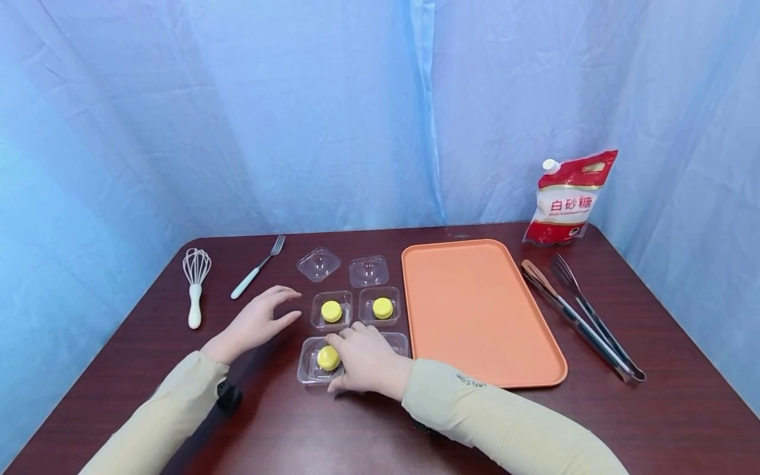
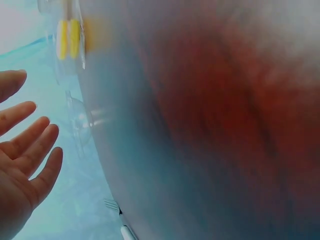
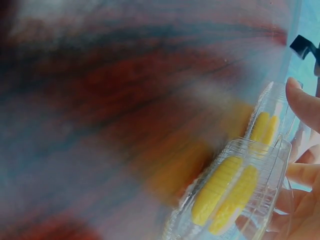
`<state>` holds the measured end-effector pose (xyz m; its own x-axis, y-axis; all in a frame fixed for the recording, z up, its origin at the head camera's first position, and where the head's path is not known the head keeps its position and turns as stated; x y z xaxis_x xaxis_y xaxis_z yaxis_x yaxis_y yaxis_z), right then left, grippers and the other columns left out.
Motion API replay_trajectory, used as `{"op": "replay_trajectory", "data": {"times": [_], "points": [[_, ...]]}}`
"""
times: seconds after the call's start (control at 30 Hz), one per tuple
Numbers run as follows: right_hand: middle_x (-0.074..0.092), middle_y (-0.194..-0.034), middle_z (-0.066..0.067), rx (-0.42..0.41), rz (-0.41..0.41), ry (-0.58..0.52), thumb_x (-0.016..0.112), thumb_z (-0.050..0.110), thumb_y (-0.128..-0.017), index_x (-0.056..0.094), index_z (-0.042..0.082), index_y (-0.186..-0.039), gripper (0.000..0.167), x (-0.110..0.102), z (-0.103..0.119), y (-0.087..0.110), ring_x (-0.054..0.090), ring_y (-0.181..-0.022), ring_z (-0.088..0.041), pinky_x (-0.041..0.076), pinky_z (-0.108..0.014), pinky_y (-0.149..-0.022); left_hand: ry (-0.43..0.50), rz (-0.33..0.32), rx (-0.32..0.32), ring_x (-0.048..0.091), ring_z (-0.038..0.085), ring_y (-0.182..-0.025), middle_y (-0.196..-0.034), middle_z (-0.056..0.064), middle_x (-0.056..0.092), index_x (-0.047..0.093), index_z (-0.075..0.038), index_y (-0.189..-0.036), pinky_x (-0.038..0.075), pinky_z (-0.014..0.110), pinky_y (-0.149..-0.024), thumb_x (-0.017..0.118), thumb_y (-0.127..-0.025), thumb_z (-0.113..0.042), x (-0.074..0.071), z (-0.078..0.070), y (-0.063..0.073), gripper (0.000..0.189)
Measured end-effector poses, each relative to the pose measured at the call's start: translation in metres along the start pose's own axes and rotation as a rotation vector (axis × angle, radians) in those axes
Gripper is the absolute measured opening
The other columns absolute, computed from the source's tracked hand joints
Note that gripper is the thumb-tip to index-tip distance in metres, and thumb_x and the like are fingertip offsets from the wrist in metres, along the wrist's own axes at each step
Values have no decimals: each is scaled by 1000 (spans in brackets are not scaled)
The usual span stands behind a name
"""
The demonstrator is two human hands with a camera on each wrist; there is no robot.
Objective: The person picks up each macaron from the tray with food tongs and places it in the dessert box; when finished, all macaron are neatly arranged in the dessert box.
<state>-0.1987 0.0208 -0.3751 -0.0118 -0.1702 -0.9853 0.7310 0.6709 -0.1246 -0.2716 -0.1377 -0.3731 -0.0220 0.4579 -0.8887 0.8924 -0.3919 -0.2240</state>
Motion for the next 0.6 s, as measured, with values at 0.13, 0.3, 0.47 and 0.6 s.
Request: {"op": "replay_trajectory", "data": {"times": [0.13, 0.3, 0.47, 0.6], "points": [[66, -113, -6, -5, 0, -3, 79, 51, -67, 60, 7, -123, 73, -1, 1, 0, 57, -102, -22, 47, -38, -89, -23, -22, -17, 58, 27, -109, -118, 13, 59, 62, -4, -121, 47, 44, -95, 67, -88, -23, 0, 5, -9, 39], [66, -113, -6, -8, 0, 2, 79, 51, -68, 60, 7, -124, 74, -2, 1, 0, 58, -102, -22, 47, -38, -88, -39, -24, -31, 57, 28, -110, -120, 14, 57, 60, -4, -124, 47, 44, -96, 67, -88, -23, 1, 9, -20, 42], [66, -113, -6, -10, -2, 10, 79, 52, -67, 60, 7, -123, 74, -3, 1, 0, 58, -102, -22, 47, -38, -89, -57, -2, -60, 53, 30, -115, -125, 17, 54, 57, -4, -128, 44, 46, -99, 65, -90, -25, 3, 16, -33, 45], [66, -114, -6, -11, 6, 9, 79, 51, -68, 60, 7, -124, 74, -2, 0, 0, 58, -103, -22, 47, -37, -89, -69, 27, -79, 48, 33, -122, -131, 18, 50, 55, -3, -131, 40, 48, -103, 62, -92, -28, 6, 21, -41, 47]]}}
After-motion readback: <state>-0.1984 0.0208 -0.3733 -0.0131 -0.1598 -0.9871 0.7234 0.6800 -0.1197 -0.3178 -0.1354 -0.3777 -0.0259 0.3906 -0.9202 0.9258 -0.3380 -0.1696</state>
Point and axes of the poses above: each hand's wrist, its own y-axis away from the middle knuckle, its own x-axis out of the palm, z = x × y, the point moved 7 cm from there along -y, towards the middle knuckle
